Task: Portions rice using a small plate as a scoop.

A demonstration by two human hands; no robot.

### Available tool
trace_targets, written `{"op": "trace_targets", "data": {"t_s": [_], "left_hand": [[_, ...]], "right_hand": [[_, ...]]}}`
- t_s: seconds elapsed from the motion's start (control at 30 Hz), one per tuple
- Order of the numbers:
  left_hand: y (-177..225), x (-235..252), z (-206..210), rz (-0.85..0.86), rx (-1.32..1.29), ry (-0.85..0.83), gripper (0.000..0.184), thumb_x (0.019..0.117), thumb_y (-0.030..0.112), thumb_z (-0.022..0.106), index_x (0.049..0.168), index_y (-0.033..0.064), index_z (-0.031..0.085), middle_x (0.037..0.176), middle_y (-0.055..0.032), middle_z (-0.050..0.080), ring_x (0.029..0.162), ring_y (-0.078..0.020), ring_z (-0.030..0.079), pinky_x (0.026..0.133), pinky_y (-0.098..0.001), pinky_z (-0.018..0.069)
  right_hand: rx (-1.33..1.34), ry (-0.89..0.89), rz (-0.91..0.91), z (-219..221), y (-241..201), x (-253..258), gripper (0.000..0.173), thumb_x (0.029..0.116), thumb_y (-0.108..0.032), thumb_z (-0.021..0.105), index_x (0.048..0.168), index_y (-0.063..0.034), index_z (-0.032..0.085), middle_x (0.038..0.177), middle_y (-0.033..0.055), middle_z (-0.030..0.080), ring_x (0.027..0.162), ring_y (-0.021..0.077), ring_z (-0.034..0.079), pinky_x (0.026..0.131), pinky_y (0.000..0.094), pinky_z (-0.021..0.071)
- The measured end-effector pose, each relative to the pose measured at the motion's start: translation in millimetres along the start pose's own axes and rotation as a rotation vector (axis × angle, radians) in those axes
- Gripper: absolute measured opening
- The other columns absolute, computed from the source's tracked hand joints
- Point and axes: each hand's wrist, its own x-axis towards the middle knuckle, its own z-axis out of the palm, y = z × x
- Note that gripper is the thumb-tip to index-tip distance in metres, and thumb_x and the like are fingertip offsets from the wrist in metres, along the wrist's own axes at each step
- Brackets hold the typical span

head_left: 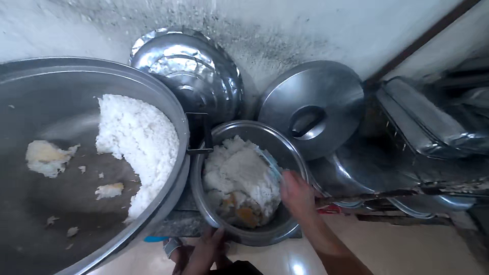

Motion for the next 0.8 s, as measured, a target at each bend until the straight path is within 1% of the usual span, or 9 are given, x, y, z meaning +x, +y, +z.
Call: {"op": "trace_targets", "data": {"t_s": [0.1, 0.2, 0.27, 0.33, 0.43, 0.5, 0.6, 0.7, 0.8], "left_hand": [[-5.9, 12.4, 13.9, 0.039, -0.136, 0.150, 0.045, 0.1093, 0.028, 0.051, 0.142, -0.0015, 0.044, 0.115, -0.0219, 0.070, 0.097, -0.0334, 0.074, 0.081, -0.0505, 0.0649], [4.8, 18.4, 4.1, 0.114, -0.078, 0.181, 0.041, 0.1080, 0.028, 0.054, 0.137, -0.0017, 0.049, 0.106, -0.0203, 0.071, 0.085, -0.0318, 0.075, 0.072, -0.0484, 0.0658], [9.7, 25.1, 4.5, 0.236, -0.102, 0.336, 0.040, 0.1062, 0.026, 0.057, 0.136, -0.0002, 0.053, 0.104, -0.0176, 0.072, 0.084, -0.0274, 0.074, 0.072, -0.0453, 0.0651], [9.5, 32.1, 11.4, 0.320, -0.212, 0.508, 0.042, 0.1066, 0.027, 0.055, 0.140, 0.0021, 0.050, 0.109, -0.0169, 0.068, 0.088, -0.0253, 0.071, 0.074, -0.0450, 0.0621], [-6.2, 20.0, 37.0, 0.220, -0.168, 0.486, 0.049, 0.1088, 0.037, 0.048, 0.146, 0.0059, 0.045, 0.114, -0.0166, 0.069, 0.089, -0.0268, 0.073, 0.071, -0.0470, 0.0640], [-10.8, 15.9, 46.8, 0.167, -0.092, 0.466, 0.051, 0.1094, 0.042, 0.045, 0.143, 0.0049, 0.050, 0.113, -0.0150, 0.071, 0.091, -0.0247, 0.075, 0.074, -0.0471, 0.0656], [5.9, 27.5, 37.1, 0.192, 0.028, 0.555, 0.052, 0.1093, 0.044, 0.041, 0.136, 0.0024, 0.056, 0.108, -0.0151, 0.070, 0.095, -0.0229, 0.072, 0.082, -0.0477, 0.0616], [32.2, 44.2, 19.5, 0.216, 0.108, 0.647, 0.056, 0.1091, 0.050, 0.039, 0.140, 0.0061, 0.054, 0.109, -0.0188, 0.069, 0.095, -0.0298, 0.070, 0.085, -0.0557, 0.0572], [62.0, 56.8, -0.4, 0.236, 0.204, 0.632, 0.069, 0.1049, 0.065, 0.035, 0.143, 0.0102, 0.052, 0.118, -0.0232, 0.067, 0.100, -0.0395, 0.067, 0.084, -0.0646, 0.0536]], "right_hand": [[0.123, -0.067, -0.002, -63.7, 16.1, 18.0, 0.024, 0.1036, -0.020, 0.059, 0.110, 0.0011, 0.070, 0.088, 0.0197, 0.072, 0.076, 0.0368, 0.072, 0.067, 0.0583, 0.0590], [0.176, -0.198, -0.099, -119.3, 43.3, 57.8, 0.027, 0.1009, -0.032, 0.059, 0.103, -0.0070, 0.068, 0.072, 0.0061, 0.065, 0.062, 0.0201, 0.065, 0.056, 0.0446, 0.0550], [0.156, -0.319, -0.187, -139.5, 47.1, 88.9, 0.021, 0.0981, -0.030, 0.061, 0.099, -0.0099, 0.069, 0.069, 0.0020, 0.063, 0.059, 0.0170, 0.064, 0.054, 0.0431, 0.0536], [0.108, -0.395, -0.397, -141.6, 48.5, 124.3, 0.019, 0.0975, -0.025, 0.061, 0.098, -0.0073, 0.069, 0.068, 0.0039, 0.064, 0.058, 0.0195, 0.065, 0.052, 0.0446, 0.0540], [0.055, -0.559, -0.558, -119.0, 39.8, 174.6, 0.013, 0.0999, -0.022, 0.062, 0.099, -0.0095, 0.067, 0.069, 0.0048, 0.064, 0.061, 0.0211, 0.065, 0.056, 0.0464, 0.0527], [0.052, -0.664, -0.577, -80.4, 26.1, 195.6, 0.009, 0.0998, -0.018, 0.065, 0.101, -0.0094, 0.069, 0.073, 0.0076, 0.067, 0.066, 0.0247, 0.067, 0.061, 0.0497, 0.0544], [0.124, -0.856, -0.472, -4.5, 6.7, 199.5, 0.019, 0.1011, -0.019, 0.067, 0.111, -0.0032, 0.070, 0.096, 0.0170, 0.071, 0.091, 0.0327, 0.070, 0.084, 0.0566, 0.0546], [0.213, -0.943, -0.355, 43.4, -20.9, 170.2, 0.036, 0.1008, -0.021, 0.067, 0.130, -0.0001, 0.066, 0.120, 0.0249, 0.069, 0.117, 0.0403, 0.065, 0.102, 0.0618, 0.0478], [0.251, -0.904, -0.242, 54.7, -46.8, 98.3, 0.033, 0.1034, -0.022, 0.061, 0.132, -0.0072, 0.065, 0.110, 0.0205, 0.072, 0.104, 0.0374, 0.070, 0.091, 0.0601, 0.0552]]}}
